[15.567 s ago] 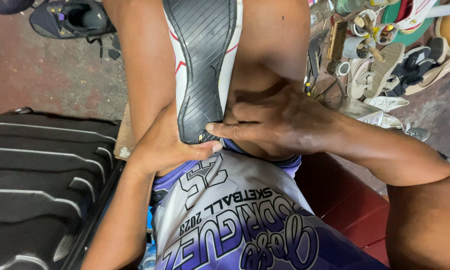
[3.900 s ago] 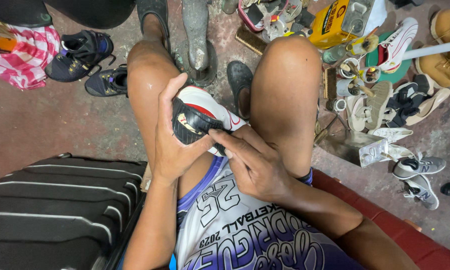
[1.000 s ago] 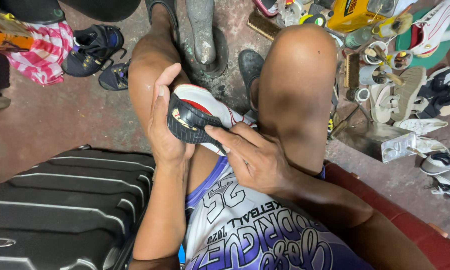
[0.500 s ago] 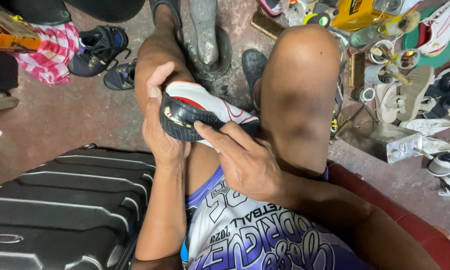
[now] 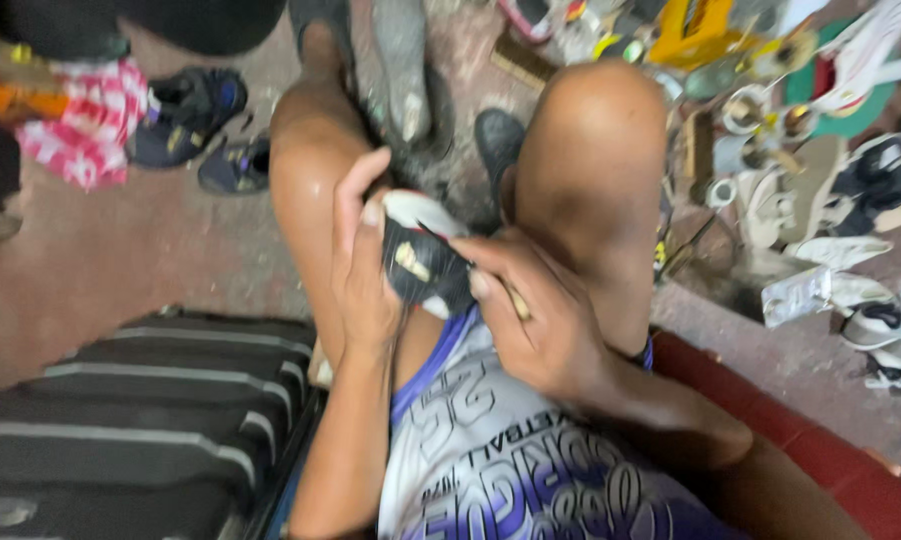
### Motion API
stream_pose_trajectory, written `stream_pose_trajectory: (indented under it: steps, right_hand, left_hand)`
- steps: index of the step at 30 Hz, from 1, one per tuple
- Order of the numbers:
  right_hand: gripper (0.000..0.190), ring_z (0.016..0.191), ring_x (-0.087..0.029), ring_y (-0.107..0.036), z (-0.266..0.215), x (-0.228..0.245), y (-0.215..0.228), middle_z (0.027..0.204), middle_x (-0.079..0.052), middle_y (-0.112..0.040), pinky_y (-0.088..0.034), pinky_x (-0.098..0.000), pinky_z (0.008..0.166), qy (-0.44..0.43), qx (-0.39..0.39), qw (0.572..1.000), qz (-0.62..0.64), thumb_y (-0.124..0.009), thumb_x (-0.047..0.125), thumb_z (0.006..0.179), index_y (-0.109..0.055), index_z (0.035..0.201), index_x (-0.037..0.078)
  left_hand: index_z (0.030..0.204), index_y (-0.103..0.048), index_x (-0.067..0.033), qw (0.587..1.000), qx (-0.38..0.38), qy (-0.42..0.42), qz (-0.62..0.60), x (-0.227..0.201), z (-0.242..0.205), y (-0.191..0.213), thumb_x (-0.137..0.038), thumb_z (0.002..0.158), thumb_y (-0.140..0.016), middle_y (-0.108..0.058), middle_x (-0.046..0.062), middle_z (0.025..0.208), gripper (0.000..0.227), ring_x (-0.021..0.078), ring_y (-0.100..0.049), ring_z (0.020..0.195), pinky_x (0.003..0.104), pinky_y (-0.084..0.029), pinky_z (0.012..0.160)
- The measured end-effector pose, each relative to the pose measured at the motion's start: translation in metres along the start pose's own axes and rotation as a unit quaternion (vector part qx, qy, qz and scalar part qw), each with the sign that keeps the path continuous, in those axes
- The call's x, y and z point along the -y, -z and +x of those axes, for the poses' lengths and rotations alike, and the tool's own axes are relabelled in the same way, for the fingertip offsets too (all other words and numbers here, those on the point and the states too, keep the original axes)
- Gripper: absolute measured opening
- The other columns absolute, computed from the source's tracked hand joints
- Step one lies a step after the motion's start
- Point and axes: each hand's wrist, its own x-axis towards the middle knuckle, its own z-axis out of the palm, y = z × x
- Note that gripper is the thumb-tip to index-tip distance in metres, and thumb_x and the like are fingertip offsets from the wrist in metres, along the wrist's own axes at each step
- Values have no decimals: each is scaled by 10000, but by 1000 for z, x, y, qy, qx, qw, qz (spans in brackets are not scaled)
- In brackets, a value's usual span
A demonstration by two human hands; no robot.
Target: The person is repairing a white and red sneaker by applying a substance to the sole using a small brush. They hold the shoe in their left hand and use the brush in their right hand to carefully apply the material to the heel area of the sole.
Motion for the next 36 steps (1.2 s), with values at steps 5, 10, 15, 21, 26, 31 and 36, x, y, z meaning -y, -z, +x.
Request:
stream_pose_trajectory:
  steps: [5, 10, 15, 21, 26, 31, 36]
  right_hand:
    - [331, 1046, -183, -697, -2, -7, 13, 1161, -121, -700, -552, -291, 934, -48, 12, 999, 6, -565, 10, 1037, -622, 1363, 3]
    - [332, 1141, -219, -679, -1, 1, 6, 1264, -162, -662, -538, -291, 983, 37, 43, 998, 40, -535, -37, 1049, -592, 1375, -17]
    - [354, 1006, -219, -675, -1, 3, 5, 1177, -167, -653, -551, -300, 856, 67, 69, 995, 37, -533, -71, 1028, -592, 1373, -17]
    - [391, 754, -228, -639, 1, 2, 5, 952, -130, -634, -527, -340, 678, 71, 83, 994, -8, -573, -86, 982, -626, 1357, 9]
    - [434, 879, -278, -688, -2, 3, 4, 1058, -145, -643, -563, -355, 755, 94, 76, 992, -20, -559, -83, 984, -587, 1399, 38]
    - [461, 825, -278, -678, -7, 0, 1, 1008, -124, -632, -559, -362, 712, 75, 91, 992, -37, -570, -79, 972, -580, 1415, 49]
    - [480, 805, -270, -664, -12, -6, -1, 988, -124, -607, -562, -364, 708, 65, 87, 993, -41, -558, -96, 968, -574, 1426, 44]
  left_hand:
    - [1458, -499, 36, 995, -42, 37, -80, -8, 1, 13, -317, 1149, -396, -647, 94, 1104, 480, 160, -622, 1005, 278, -503, 914]
    - [1428, -508, 14, 989, -24, 48, -139, -13, 10, 14, -228, 1127, -428, -668, 126, 1045, 394, 179, -644, 948, 294, -515, 859]
    - [1434, -496, 6, 986, -14, 43, -161, -10, 13, 10, -194, 1116, -407, -678, 129, 1044, 385, 179, -652, 928, 305, -528, 856]
    - [1441, -476, 6, 987, -12, 33, -155, -10, 9, 11, -200, 1113, -411, -688, 149, 1054, 393, 190, -668, 948, 307, -530, 870]
    - [1457, -461, 8, 988, -7, 28, -149, -10, 9, 10, -221, 1122, -408, -692, 161, 1066, 409, 192, -667, 949, 306, -529, 871]
    - [1467, -455, -4, 996, 6, -1, -87, -11, 5, 12, -267, 1129, -420, -679, 148, 1083, 430, 172, -648, 964, 281, -508, 882]
    - [1463, -466, 2, 996, 26, -30, -82, 2, 3, 14, -325, 1182, -472, -611, 106, 1075, 432, 126, -587, 964, 244, -459, 879]
